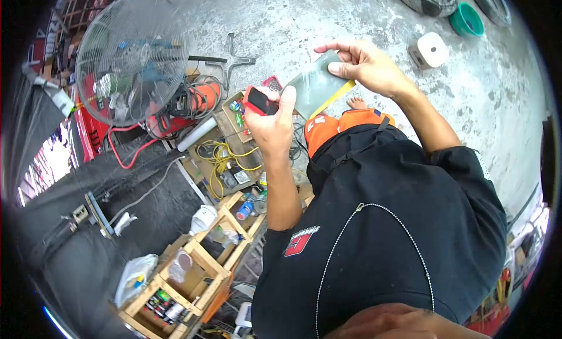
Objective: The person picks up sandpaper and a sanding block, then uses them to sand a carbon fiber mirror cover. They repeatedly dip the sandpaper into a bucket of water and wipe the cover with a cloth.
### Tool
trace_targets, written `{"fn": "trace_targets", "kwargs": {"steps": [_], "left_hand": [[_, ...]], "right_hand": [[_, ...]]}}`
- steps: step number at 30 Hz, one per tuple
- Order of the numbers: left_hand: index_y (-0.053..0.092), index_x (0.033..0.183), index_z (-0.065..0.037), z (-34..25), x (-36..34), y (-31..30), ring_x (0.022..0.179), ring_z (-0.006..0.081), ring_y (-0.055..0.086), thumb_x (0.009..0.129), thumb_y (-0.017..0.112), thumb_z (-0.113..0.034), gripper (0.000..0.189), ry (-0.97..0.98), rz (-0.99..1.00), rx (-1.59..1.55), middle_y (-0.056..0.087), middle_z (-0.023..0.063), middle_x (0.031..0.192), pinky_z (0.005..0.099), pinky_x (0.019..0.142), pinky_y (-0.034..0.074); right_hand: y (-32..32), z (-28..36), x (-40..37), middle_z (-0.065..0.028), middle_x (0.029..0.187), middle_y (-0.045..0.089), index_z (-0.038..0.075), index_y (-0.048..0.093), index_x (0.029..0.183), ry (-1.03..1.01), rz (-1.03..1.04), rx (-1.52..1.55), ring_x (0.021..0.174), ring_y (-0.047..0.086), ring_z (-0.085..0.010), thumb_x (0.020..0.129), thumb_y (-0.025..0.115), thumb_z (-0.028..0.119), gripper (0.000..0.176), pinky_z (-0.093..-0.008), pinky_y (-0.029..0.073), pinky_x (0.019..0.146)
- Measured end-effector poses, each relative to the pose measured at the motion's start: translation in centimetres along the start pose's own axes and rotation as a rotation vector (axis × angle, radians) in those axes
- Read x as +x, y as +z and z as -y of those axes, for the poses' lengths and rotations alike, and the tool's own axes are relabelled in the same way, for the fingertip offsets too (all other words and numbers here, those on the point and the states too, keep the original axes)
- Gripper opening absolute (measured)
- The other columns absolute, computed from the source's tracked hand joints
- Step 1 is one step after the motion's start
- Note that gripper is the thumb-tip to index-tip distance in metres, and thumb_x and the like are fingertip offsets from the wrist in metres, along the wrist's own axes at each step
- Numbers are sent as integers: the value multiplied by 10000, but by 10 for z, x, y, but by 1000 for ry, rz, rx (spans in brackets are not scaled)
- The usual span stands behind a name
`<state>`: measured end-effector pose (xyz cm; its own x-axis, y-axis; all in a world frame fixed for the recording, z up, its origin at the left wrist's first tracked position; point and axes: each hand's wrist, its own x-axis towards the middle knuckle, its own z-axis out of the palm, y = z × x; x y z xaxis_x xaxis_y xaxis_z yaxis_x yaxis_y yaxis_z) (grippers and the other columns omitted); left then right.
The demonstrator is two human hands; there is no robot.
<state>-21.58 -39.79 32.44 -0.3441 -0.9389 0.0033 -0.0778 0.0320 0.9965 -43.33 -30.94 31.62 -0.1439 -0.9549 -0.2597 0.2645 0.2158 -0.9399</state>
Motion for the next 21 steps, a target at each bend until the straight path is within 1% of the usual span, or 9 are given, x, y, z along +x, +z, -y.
{"fn": "trace_targets", "kwargs": {"steps": [4,6,9,14,15,17,18,20,21], "left_hand": [[529,914,-94,13,42,6,727,86,520,784,874,-36,373,2,154,-118,550,-18,811,261,699,459],[535,910,-97,17,68,8,752,83,541,743,875,31,399,-135,239,-269,570,-8,847,243,727,467],[535,926,-99,18,101,7,770,103,584,773,802,123,379,-192,367,-337,601,18,881,262,727,495],[540,881,-88,12,128,20,744,67,505,916,652,45,177,-225,405,-494,526,-51,853,250,695,463],[556,906,-81,27,138,22,768,71,492,933,642,6,125,-137,429,-352,520,-46,864,261,711,466],[563,937,-53,66,139,33,838,76,494,948,663,-66,101,-89,376,-262,532,-33,889,274,747,471],[582,974,-56,91,140,45,840,68,501,924,702,-49,130,-89,364,-403,542,-37,890,265,751,478],[587,942,-34,71,140,34,810,77,497,916,661,-1,84,10,453,-215,547,-18,830,264,726,480],[584,940,-32,73,143,28,800,116,550,868,638,43,117,138,471,-176,581,15,829,288,725,493]], "right_hand": [[-10,7,8,115,735,430,65,603,1373,-51,-126,-139,677,395,-4,945,672,41,434,-186,343,622],[-1,16,4,98,734,410,81,630,1331,-139,-194,-73,682,389,-33,911,696,75,425,-216,348,613],[9,20,8,96,740,390,78,623,1352,-177,-349,-188,678,358,-35,889,710,74,471,-227,322,597],[41,16,27,42,729,423,103,633,1359,-230,-669,-533,665,383,-85,886,739,151,487,-264,340,587],[44,18,29,35,733,456,112,634,1365,-227,-690,-603,652,390,-97,880,751,141,499,-265,337,573],[56,22,30,4,819,628,54,623,1365,-218,-707,-548,728,554,-80,891,714,-4,486,-250,481,688],[51,7,29,-31,1011,680,20,578,1398,-288,-686,-512,833,600,-74,915,685,-28,497,-251,508,773],[33,-22,29,-85,1302,595,-1,501,1456,-297,-627,-412,983,572,-87,939,668,-19,544,-245,481,857],[37,-15,29,-84,1272,607,-4,488,1465,-255,-646,-459,1010,566,-103,937,671,-19,559,-245,468,883]]}}
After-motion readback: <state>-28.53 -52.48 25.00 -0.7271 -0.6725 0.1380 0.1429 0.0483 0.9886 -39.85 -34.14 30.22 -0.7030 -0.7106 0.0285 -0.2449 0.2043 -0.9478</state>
